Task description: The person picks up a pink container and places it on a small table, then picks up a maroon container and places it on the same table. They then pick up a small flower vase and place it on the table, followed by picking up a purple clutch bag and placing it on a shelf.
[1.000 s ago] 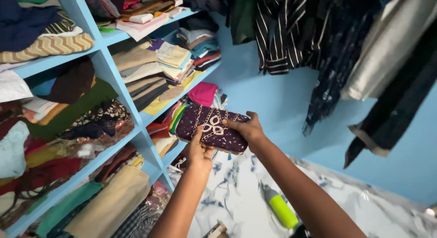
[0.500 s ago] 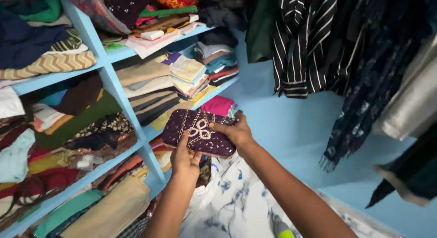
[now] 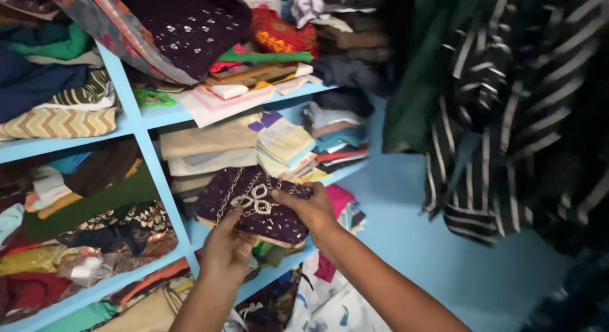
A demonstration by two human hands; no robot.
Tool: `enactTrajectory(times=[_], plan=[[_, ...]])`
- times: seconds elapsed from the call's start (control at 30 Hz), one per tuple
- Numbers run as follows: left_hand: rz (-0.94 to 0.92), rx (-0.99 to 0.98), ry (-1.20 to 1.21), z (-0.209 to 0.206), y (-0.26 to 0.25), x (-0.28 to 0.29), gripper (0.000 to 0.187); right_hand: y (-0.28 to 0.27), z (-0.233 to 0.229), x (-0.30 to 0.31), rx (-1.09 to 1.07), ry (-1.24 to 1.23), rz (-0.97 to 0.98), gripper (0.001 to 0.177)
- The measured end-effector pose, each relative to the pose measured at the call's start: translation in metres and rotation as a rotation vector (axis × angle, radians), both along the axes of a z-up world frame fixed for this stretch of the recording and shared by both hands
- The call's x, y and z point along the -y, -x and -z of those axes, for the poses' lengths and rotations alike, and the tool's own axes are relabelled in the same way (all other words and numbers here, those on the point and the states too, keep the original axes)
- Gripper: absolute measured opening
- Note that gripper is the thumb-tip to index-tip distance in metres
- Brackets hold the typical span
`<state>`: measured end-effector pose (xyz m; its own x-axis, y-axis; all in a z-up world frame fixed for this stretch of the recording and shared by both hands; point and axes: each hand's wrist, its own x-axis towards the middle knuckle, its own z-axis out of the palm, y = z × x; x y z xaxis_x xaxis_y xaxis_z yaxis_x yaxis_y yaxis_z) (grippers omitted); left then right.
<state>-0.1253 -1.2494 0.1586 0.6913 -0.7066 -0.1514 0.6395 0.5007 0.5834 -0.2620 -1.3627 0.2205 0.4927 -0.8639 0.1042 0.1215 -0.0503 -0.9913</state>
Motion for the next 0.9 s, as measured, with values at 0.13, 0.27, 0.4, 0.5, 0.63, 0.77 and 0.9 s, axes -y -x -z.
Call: enactTrajectory(times=[0.13, 0.27, 0.4, 0.5, 0.63, 0.77, 0.9], plan=[[-0.071, 0.050, 0.073, -0.020, -0.016, 0.016, 0.023, -0.027, -0.014, 0.038, 0.015, 0.000, -0.091, 0.092], [-0.139, -0.003, 0.118, -0.044, -0.022, 0.023, 0.025, -0.050, -0.034, 0.063, -0.034, 0.018, -0.161, 0.091], [-0.245, 0.064, 0.126, -0.068, -0.034, 0.022, 0.022, -0.088, -0.055, 0.079, 0.052, 0.058, -0.301, 0.089], [-0.328, 0.098, 0.161, -0.084, -0.052, 0.029, 0.020, -0.122, -0.069, 0.095, 0.075, 0.064, -0.377, 0.087], [-0.389, 0.186, 0.183, -0.107, -0.092, 0.048, 0.018, -0.179, -0.101, 0.121, 0.164, 0.294, -0.379, 0.086], [-0.507, 0.189, 0.193, -0.126, -0.141, 0.074, 0.018, -0.235, -0.124, 0.140, 0.157, 0.271, -0.532, 0.084], [-0.657, 0.229, 0.213, -0.145, -0.173, 0.098, 0.024, -0.259, -0.143, 0.159, 0.095, 0.747, -0.509, 0.077]])
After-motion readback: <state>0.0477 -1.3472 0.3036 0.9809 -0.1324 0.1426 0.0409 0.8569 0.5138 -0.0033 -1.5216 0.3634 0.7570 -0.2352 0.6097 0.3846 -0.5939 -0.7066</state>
